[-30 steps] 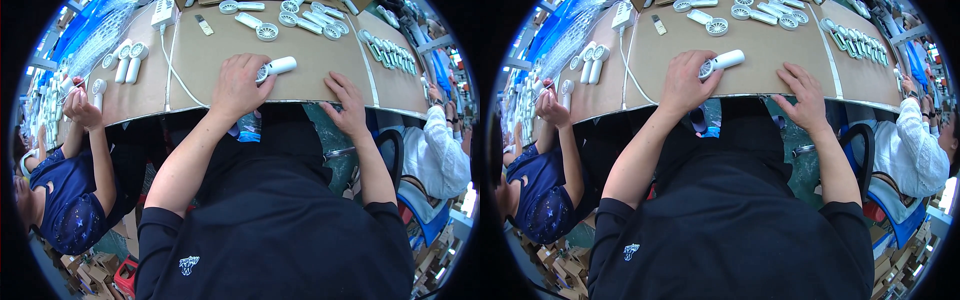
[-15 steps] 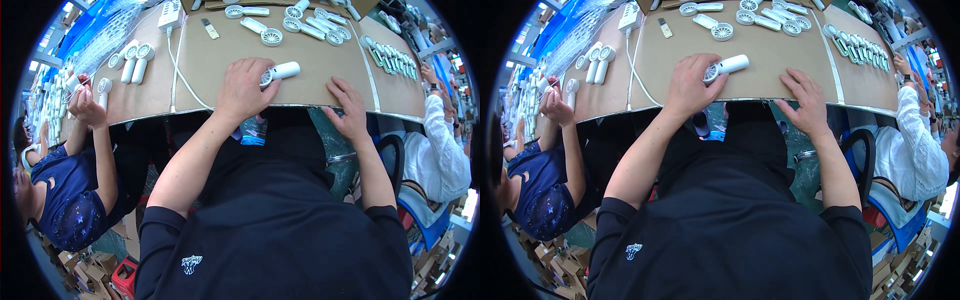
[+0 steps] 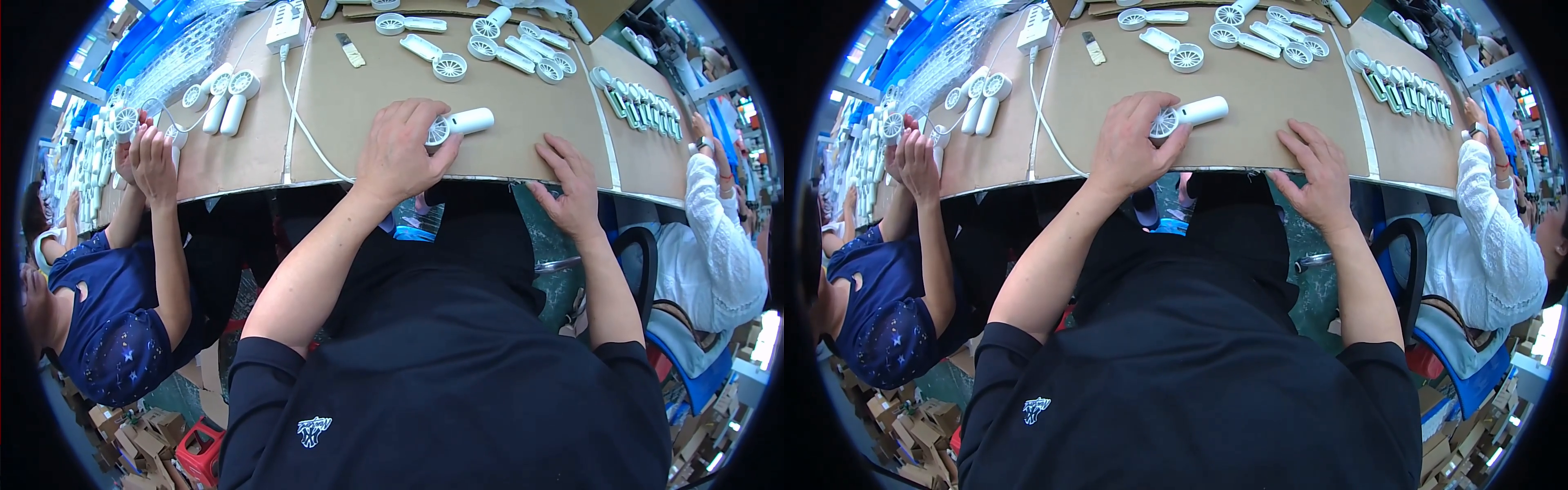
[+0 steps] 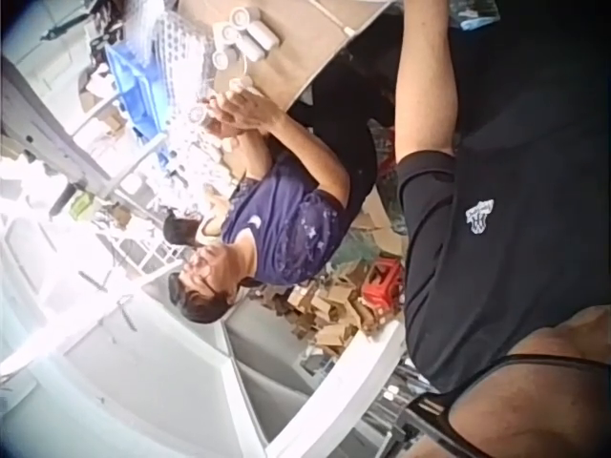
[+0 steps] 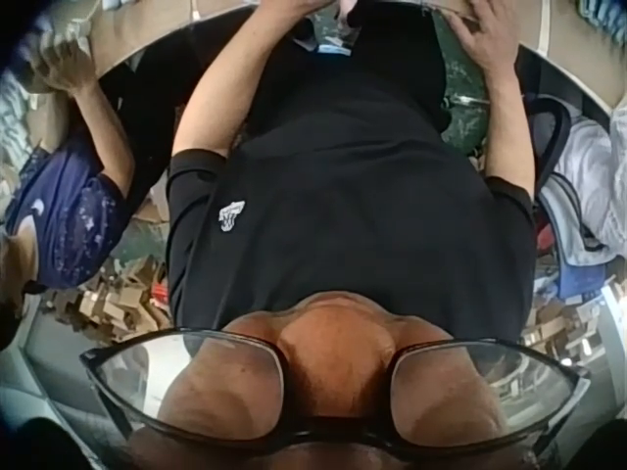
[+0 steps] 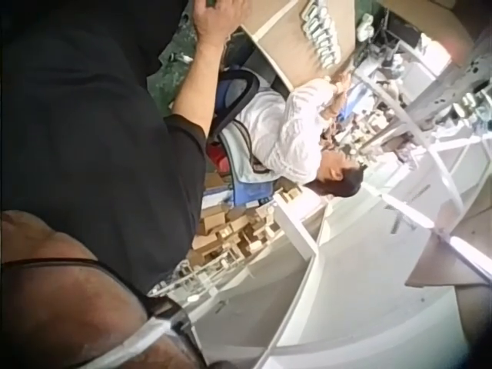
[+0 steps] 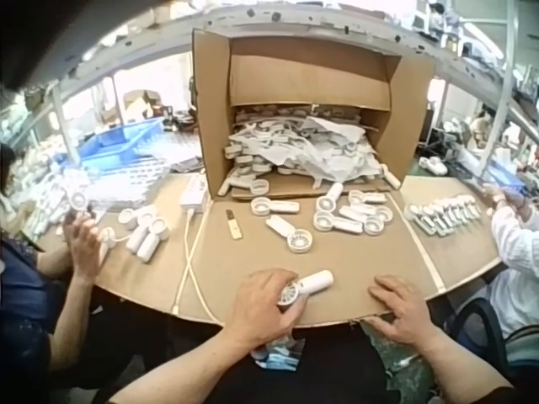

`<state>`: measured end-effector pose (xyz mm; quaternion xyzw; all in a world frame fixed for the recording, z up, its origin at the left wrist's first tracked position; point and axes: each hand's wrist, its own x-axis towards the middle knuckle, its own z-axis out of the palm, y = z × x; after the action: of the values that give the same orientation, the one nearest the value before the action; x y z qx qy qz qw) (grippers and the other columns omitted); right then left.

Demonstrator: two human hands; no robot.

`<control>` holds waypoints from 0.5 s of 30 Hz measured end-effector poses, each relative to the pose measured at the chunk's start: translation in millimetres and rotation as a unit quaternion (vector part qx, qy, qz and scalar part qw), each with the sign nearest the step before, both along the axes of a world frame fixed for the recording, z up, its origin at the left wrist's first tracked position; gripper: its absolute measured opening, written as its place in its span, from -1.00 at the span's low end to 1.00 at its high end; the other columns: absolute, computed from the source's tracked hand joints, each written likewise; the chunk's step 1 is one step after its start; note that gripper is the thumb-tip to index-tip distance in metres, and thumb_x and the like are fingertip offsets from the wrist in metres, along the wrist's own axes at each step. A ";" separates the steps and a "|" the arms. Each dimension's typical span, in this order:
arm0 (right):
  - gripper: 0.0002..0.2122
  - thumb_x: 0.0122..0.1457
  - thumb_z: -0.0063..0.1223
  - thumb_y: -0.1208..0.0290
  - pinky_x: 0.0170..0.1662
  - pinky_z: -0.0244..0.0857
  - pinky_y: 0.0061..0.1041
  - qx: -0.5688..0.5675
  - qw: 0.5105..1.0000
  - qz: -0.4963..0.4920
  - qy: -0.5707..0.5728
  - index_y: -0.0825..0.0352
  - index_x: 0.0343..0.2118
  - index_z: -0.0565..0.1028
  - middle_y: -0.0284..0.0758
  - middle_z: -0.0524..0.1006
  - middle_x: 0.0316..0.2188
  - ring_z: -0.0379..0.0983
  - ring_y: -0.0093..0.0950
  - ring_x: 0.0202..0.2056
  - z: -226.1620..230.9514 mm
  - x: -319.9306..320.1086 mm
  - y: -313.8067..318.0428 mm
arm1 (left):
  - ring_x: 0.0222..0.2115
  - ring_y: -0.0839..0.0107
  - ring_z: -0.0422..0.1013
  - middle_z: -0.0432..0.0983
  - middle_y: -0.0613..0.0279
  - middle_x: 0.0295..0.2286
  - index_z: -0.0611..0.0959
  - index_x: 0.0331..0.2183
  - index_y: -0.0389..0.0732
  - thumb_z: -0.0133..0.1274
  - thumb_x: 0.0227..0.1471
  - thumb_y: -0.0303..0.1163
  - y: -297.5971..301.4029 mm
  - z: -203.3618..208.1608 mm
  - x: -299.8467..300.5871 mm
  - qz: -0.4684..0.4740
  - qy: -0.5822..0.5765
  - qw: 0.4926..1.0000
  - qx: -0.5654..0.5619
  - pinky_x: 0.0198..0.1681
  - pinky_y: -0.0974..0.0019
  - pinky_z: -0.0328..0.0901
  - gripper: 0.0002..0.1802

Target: Assembling components of handheld portable fans at a factory workstation.

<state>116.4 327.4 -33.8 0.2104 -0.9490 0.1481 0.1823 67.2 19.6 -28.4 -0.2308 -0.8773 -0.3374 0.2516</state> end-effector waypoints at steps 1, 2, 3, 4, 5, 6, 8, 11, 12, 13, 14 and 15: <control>-0.50 0.17 0.29 0.17 0.32 0.23 -0.31 0.001 1.000 -0.002 0.004 0.20 0.17 0.57 -0.34 0.50 0.25 0.39 -0.29 0.25 0.3 0.1 -0.3 | -0.22 0.26 0.54 0.63 0.25 -0.26 0.68 -0.17 -0.17 0.27 0.03 -0.28 0.1 0.1 -0.1 -0.001 -0.001 1.000 0.000 0.03 0.23 0.34 -0.69; -0.51 0.17 0.30 0.16 0.32 0.23 -0.32 0.001 1.000 -0.003 0.008 0.19 0.16 0.58 -0.35 0.50 0.24 0.40 -0.31 0.25 0.7 0.2 -0.6 | -0.22 0.27 0.54 0.63 0.25 -0.26 0.68 -0.17 -0.17 0.27 0.03 -0.28 0.3 0.2 -0.2 -0.001 -0.002 1.000 0.000 0.02 0.23 0.34 -0.69; -0.52 0.17 0.30 0.15 0.31 0.24 -0.32 0.002 1.000 -0.005 0.011 0.17 0.15 0.59 -0.37 0.51 0.23 0.40 -0.32 0.25 0.9 0.4 -0.6 | -0.22 0.27 0.54 0.63 0.25 -0.26 0.68 -0.17 -0.17 0.27 0.03 -0.28 0.5 0.3 -0.1 -0.002 -0.003 1.000 0.000 0.02 0.23 0.34 -0.70; -0.52 0.17 0.30 0.15 0.31 0.24 -0.32 0.002 1.000 -0.005 0.010 0.17 0.15 0.59 -0.37 0.51 0.23 0.40 -0.32 0.25 0.8 0.2 -0.7 | -0.22 0.27 0.54 0.63 0.25 -0.26 0.68 -0.17 -0.17 0.27 0.03 -0.28 0.3 0.2 -0.2 -0.002 -0.005 1.000 -0.001 0.02 0.23 0.34 -0.70; -0.51 0.17 0.30 0.16 0.32 0.23 -0.32 0.001 1.000 -0.003 0.007 0.19 0.16 0.58 -0.36 0.50 0.24 0.40 -0.31 0.25 0.8 0.2 -0.6 | -0.22 0.27 0.54 0.63 0.25 -0.27 0.69 -0.18 -0.17 0.27 0.03 -0.29 0.2 0.2 -0.1 -0.003 -0.004 1.000 -0.001 0.02 0.23 0.34 -0.70; -0.50 0.17 0.29 0.17 0.32 0.22 -0.31 0.001 1.000 -0.002 0.004 0.20 0.17 0.57 -0.34 0.50 0.25 0.39 -0.29 0.25 0.9 0.3 -0.4 | -0.23 0.27 0.54 0.63 0.25 -0.27 0.69 -0.18 -0.16 0.27 0.03 -0.29 0.1 0.2 0.0 -0.004 -0.004 1.000 -0.002 0.02 0.23 0.34 -0.71; -0.49 0.17 0.28 0.18 0.33 0.21 -0.30 0.000 1.000 0.000 -0.002 0.22 0.19 0.56 -0.31 0.48 0.26 0.39 -0.26 0.25 1.2 0.4 -0.2 | -0.23 0.27 0.54 0.63 0.26 -0.27 0.69 -0.19 -0.16 0.27 0.02 -0.30 0.1 0.3 -0.3 -0.006 -0.003 1.000 -0.004 0.02 0.23 0.34 -0.72; -0.49 0.17 0.28 0.18 0.33 0.20 -0.30 0.001 1.000 0.001 -0.001 0.22 0.19 0.55 -0.32 0.48 0.26 0.38 -0.27 0.26 1.3 0.0 -0.9 | -0.23 0.27 0.54 0.62 0.26 -0.28 0.70 -0.20 -0.16 0.27 0.02 -0.30 0.8 0.3 -0.4 -0.007 0.000 1.000 -0.004 0.01 0.24 0.34 -0.73; -0.48 0.17 0.27 0.17 0.34 0.20 -0.30 0.002 1.000 0.001 0.000 0.22 0.19 0.55 -0.32 0.48 0.26 0.38 -0.27 0.26 1.3 -0.2 -1.0 | -0.24 0.27 0.54 0.62 0.27 -0.28 0.70 -0.21 -0.16 0.27 0.02 -0.31 1.2 0.2 -0.6 -0.008 0.003 1.000 -0.003 0.01 0.24 0.34 -0.74; -0.48 0.17 0.27 0.17 0.34 0.19 -0.30 0.002 1.000 0.001 0.001 0.22 0.19 0.55 -0.32 0.48 0.27 0.38 -0.27 0.26 1.1 -0.5 -1.1 | -0.24 0.27 0.54 0.62 0.27 -0.28 0.70 -0.21 -0.15 0.27 0.02 -0.31 1.3 0.0 -0.9 -0.009 0.006 1.000 -0.003 0.01 0.24 0.33 -0.74; -0.48 0.17 0.27 0.17 0.34 0.19 -0.30 0.002 1.000 0.000 -0.001 0.22 0.19 0.55 -0.32 0.48 0.27 0.38 -0.27 0.26 0.9 -0.4 -1.0 | -0.24 0.27 0.54 0.62 0.27 -0.28 0.70 -0.21 -0.15 0.27 0.02 -0.31 1.4 -0.4 -1.1 -0.010 0.003 1.000 -0.003 0.01 0.24 0.33 -0.74; -0.48 0.17 0.27 0.17 0.34 0.19 -0.30 0.002 1.000 0.000 -0.001 0.21 0.19 0.55 -0.32 0.48 0.27 0.38 -0.27 0.26 0.7 -0.2 -0.9 | -0.24 0.27 0.54 0.62 0.27 -0.28 0.70 -0.21 -0.15 0.27 0.02 -0.31 1.6 -0.9 -1.2 -0.011 0.004 1.000 -0.004 0.01 0.25 0.33 -0.75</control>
<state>116.1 326.4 -33.2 0.2110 -0.9494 0.1460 0.1811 66.0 21.2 -29.2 -0.2423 -0.8750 -0.3360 0.2507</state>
